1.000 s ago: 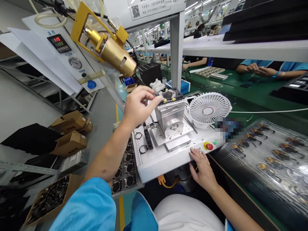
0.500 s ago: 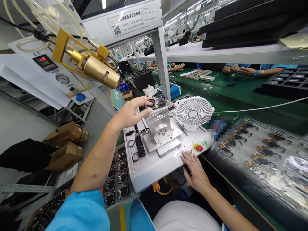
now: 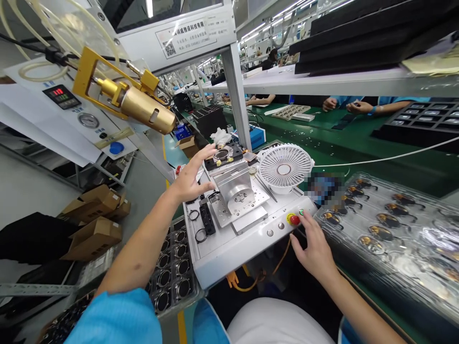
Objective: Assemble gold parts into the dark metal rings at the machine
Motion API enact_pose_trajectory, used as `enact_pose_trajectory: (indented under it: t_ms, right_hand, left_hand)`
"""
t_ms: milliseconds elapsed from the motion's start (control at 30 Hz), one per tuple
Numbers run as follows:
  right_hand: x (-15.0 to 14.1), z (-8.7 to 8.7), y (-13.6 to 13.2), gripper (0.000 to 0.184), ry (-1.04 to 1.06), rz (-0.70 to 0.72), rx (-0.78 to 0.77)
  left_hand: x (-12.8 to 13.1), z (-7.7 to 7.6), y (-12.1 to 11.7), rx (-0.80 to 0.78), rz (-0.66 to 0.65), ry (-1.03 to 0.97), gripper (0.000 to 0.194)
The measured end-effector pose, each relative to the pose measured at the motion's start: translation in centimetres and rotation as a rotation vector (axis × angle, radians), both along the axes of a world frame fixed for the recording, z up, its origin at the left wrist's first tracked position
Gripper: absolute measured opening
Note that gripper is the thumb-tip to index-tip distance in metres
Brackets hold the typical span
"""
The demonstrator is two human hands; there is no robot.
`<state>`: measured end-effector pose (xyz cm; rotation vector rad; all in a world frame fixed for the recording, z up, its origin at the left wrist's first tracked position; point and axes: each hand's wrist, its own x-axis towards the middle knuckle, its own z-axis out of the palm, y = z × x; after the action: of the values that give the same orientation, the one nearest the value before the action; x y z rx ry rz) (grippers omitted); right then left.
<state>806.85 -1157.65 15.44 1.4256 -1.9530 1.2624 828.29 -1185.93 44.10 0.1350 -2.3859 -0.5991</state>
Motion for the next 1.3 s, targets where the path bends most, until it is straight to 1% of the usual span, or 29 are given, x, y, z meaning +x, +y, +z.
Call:
enact_pose_trajectory:
  t_ms: [67,133,233,333,400,467,533,567,633,700,767,833,867,900,933,967,1000,1033,1067,1100,1133,1200,1300]
  right_hand:
    - [-0.1,-0.7,-0.3,0.078,0.026,0.025,0.081]
    - [-0.1,-1.2,-0.4,0.08,0.042,0.047,0.121]
    - [-0.1,-1.1,-0.5,0.078,0.045,0.031,0.139]
    - [0.0,-0.4,-0.6,0.077,0.051,-0.034,0.143]
    - [0.3,0.0,-0.8,0.076,0.062,-0.075,0.149]
    - [0.6,0.1,-0.9,0.076,0.065,-0.115,0.161]
    - [0.7,0.2,-0.9,0.075,0.051,-0.147,0.176]
    - [0.7,0.2,-0.8,0.075,0.039,-0.156,0.183]
    - [0.4,0.4,-0.7,0.074,0.015,-0.136,0.185]
    - [0.1,0.6,-0.3,0.073,-0.02,-0.08,0.172]
    - [0.4,0.6,0.6,0.068,-0.084,-0.034,0.134]
    - [1.4,0.0,2.0,0.055,-0.167,-0.017,0.077]
    - [2.3,-0.6,3.0,0.046,-0.213,0.001,0.061]
    - [3.2,-1.5,4.0,0.036,-0.273,0.045,0.082]
    - [4.1,-2.5,5.1,0.028,-0.36,0.124,0.154]
    - [5.0,-3.6,6.2,0.023,-0.483,0.233,0.279]
    - [5.7,-4.8,7.2,0.025,-0.638,0.349,0.434]
    - [6.2,-6.0,8.1,0.031,-0.807,0.45,0.584]
    - [6.4,-7.1,8.8,0.038,-0.968,0.515,0.695]
    - [6.4,-8.1,9.3,0.043,-1.099,0.536,0.754]
    - [6.3,-8.9,9.6,0.046,-1.187,0.522,0.767]
    - [5.7,-10.1,9.6,0.048,-1.243,0.469,0.741]
    - [5.0,-11.4,8.3,0.046,-1.192,0.419,0.746]
  left_hand:
    - [1.9,-1.8,0.5,-0.062,0.08,0.122,0.078]
    - [4.4,-4.1,1.1,-0.13,0.196,0.182,0.068]
    - [8.8,-8.0,2.0,-0.175,0.405,0.087,0.051]
    - [12.9,-12.1,3.4,-0.095,0.572,-0.015,0.035]
    - [14.9,-14.7,4.8,-0.015,0.652,-0.02,0.028]
    - [16.1,-17.0,6.6,0.058,0.696,0.009,0.023]
    - [16.0,-18.6,8.8,0.11,0.689,0.052,0.021]
    - [15.6,-19.1,10.0,0.123,0.66,0.073,0.02]
    - [13.8,-19.4,12.4,0.123,0.533,0.107,0.02]
    - [11.3,-19.2,14.8,0.121,0.332,0.126,0.022]
    - [8.6,-19.3,17.2,0.168,0.097,0.135,0.022]
    - [6.3,-20.0,19.4,0.267,-0.12,0.063,0.023]
    - [5.3,-20.7,20.4,0.33,-0.22,-0.018,0.026]
    - [4.5,-21.5,21.2,0.401,-0.315,-0.123,0.031]
    - [4.0,-22.3,21.9,0.475,-0.401,-0.231,0.036]
    - [3.5,-23.1,22.4,0.546,-0.477,-0.329,0.042]
    - [3.2,-23.8,22.6,0.616,-0.538,-0.401,0.046]
    - [3.0,-24.4,22.6,0.676,-0.583,-0.452,0.049]
    - [2.8,-24.9,22.5,0.723,-0.612,-0.486,0.052]
    - [2.7,-25.3,22.2,0.759,-0.627,-0.508,0.053]
    - [2.6,-25.6,21.9,0.792,-0.639,-0.529,0.053]
    - [2.4,-26.3,21.3,0.853,-0.649,-0.557,0.051]
    - [2.2,-27.8,20.6,0.934,-0.623,-0.59,0.055]
